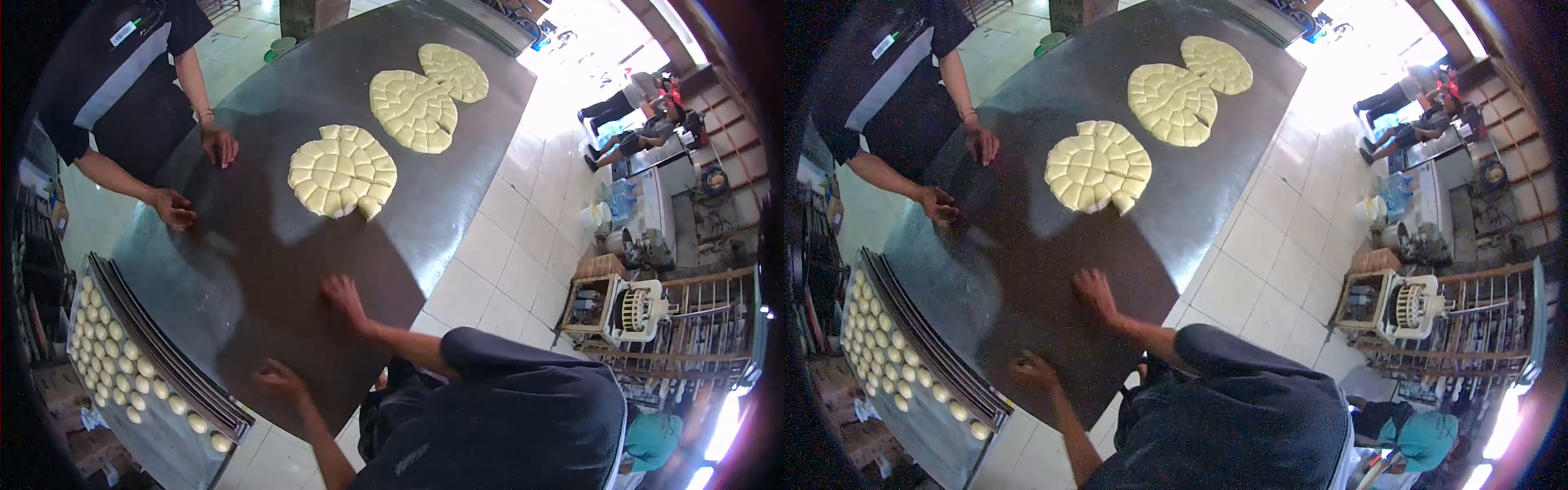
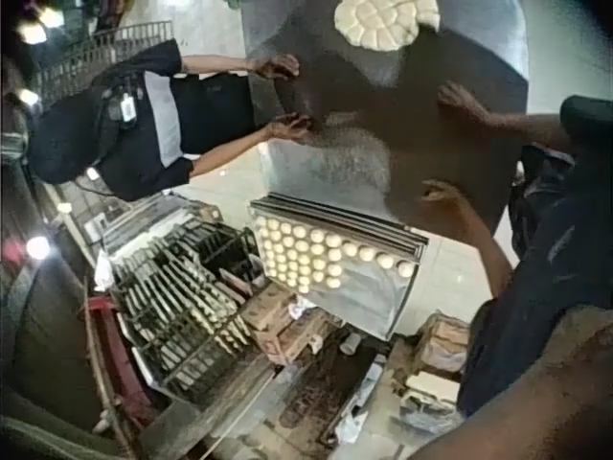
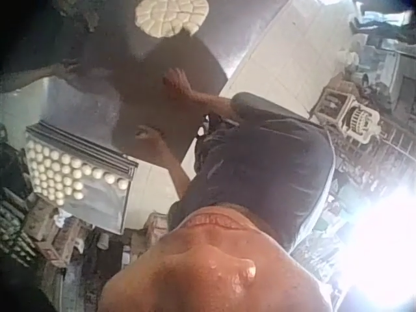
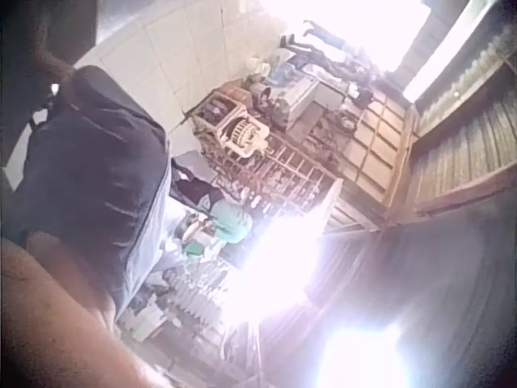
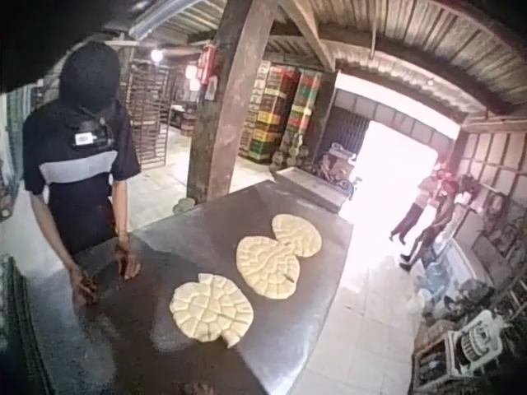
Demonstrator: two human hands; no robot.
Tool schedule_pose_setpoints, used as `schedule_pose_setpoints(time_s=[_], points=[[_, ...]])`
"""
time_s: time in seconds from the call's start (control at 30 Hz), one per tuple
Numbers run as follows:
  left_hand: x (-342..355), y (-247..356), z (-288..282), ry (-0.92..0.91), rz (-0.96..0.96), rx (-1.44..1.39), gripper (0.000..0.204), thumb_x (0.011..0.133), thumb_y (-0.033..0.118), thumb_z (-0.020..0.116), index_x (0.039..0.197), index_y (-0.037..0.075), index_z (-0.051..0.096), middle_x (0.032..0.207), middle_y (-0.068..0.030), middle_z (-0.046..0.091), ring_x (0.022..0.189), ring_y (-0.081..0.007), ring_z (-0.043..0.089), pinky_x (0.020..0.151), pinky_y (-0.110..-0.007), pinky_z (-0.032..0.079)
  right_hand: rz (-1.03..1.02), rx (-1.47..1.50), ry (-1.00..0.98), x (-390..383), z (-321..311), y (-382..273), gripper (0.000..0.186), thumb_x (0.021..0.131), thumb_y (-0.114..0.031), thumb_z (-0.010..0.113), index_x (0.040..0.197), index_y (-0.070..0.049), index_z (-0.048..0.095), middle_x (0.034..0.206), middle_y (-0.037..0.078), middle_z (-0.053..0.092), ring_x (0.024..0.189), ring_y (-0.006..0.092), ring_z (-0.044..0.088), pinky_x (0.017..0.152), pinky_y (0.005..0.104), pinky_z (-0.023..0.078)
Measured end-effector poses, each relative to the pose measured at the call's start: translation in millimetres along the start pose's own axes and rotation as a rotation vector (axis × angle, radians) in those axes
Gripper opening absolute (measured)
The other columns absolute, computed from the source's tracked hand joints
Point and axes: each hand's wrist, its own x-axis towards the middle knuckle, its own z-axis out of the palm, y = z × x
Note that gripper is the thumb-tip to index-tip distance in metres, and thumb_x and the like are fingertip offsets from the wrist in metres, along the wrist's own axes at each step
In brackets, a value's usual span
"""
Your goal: Shaping dough into small balls and arranging them on baking trays alongside larger decorative dough pieces.
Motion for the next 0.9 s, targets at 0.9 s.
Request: schedule_pose_setpoints(time_s=[0.9], points=[[0.4, -1.6, -44.0, -0.160, -0.164, -0.049, 0.031, 0.092, 0.025, 0.071, 0.103, 0.002, 0.053, 0.100, -0.0188, 0.057, 0.095, -0.0359, 0.058, 0.084, -0.043, 0.047, -0.073, -0.034, -0.052, -6.2, -55.5, -18.1, 0.014, 0.090, -0.013, 0.068, 0.095, -0.003, 0.061, 0.095, 0.015, 0.060, 0.097, 0.0346, 0.057, 0.085, 0.0466, 0.046]])
